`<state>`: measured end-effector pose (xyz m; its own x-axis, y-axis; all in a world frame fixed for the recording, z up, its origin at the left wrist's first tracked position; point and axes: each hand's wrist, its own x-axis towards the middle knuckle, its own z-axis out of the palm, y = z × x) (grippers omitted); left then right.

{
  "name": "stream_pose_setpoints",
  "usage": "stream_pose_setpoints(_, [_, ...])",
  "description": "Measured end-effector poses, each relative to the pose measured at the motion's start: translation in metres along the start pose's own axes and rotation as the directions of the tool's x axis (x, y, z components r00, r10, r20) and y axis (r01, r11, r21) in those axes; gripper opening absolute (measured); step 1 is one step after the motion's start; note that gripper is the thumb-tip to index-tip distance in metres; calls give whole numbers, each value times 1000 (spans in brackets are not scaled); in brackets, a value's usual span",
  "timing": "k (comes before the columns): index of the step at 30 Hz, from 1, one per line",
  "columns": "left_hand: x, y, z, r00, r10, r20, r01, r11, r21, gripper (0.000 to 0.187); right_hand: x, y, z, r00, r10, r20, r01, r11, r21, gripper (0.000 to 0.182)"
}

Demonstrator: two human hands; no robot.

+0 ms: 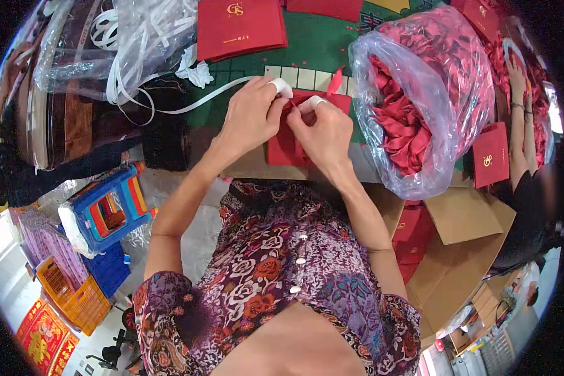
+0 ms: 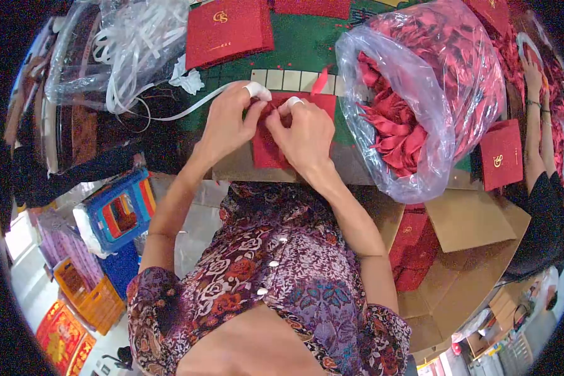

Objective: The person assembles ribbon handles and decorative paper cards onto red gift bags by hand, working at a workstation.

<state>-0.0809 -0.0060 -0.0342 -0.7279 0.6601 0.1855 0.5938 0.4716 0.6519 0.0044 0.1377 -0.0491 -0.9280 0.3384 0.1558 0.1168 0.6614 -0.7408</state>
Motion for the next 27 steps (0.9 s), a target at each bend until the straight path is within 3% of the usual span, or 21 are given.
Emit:
stream_pose_setpoints(4, [-3,1,0,1000,-19,-4,19,1000,-25,9,3,-9,-8,975,178,135,-190,979,81,20])
stream_pose_setpoints(9, [-8,13,3,997,50,-54,-48,998,35,11,5,-7,-9,969,204,139,-210,977,33,19])
stream_pose_setpoints(13, [-5,7,1,998,-19,-67,11,994,-113,11,1,-6,-13,974,190,120,-210,961,180,18])
stream_pose_setpoints(18, [-5,8,1,996,-58,-71,48,991,-129,11,-5,1,-17,983,152,100,-167,973,158,19])
stream_pose_setpoints(20, [-7,3,7,997,-3,-72,-8,988,-152,12,-4,0,-17,990,121,69,-132,976,176,18])
stream_pose_setpoints(22, [-5,9,6,999,-28,-24,25,994,-106,11,-3,-3,-18,991,114,63,-118,990,75,16])
stream_pose_setpoints(24, [-5,2,16,997,0,-75,-9,993,-116,11,-3,11,-8,999,-23,-30,25,998,61,16])
stream_pose_setpoints(26, [-3,-8,27,993,-43,-113,21,981,-192,14,-4,10,-10,996,82,26,-83,995,48,18])
stream_pose_setpoints(27, [-4,-8,26,988,-50,-144,17,975,-223,17,-5,9,-10,998,36,-51,-30,993,116,17])
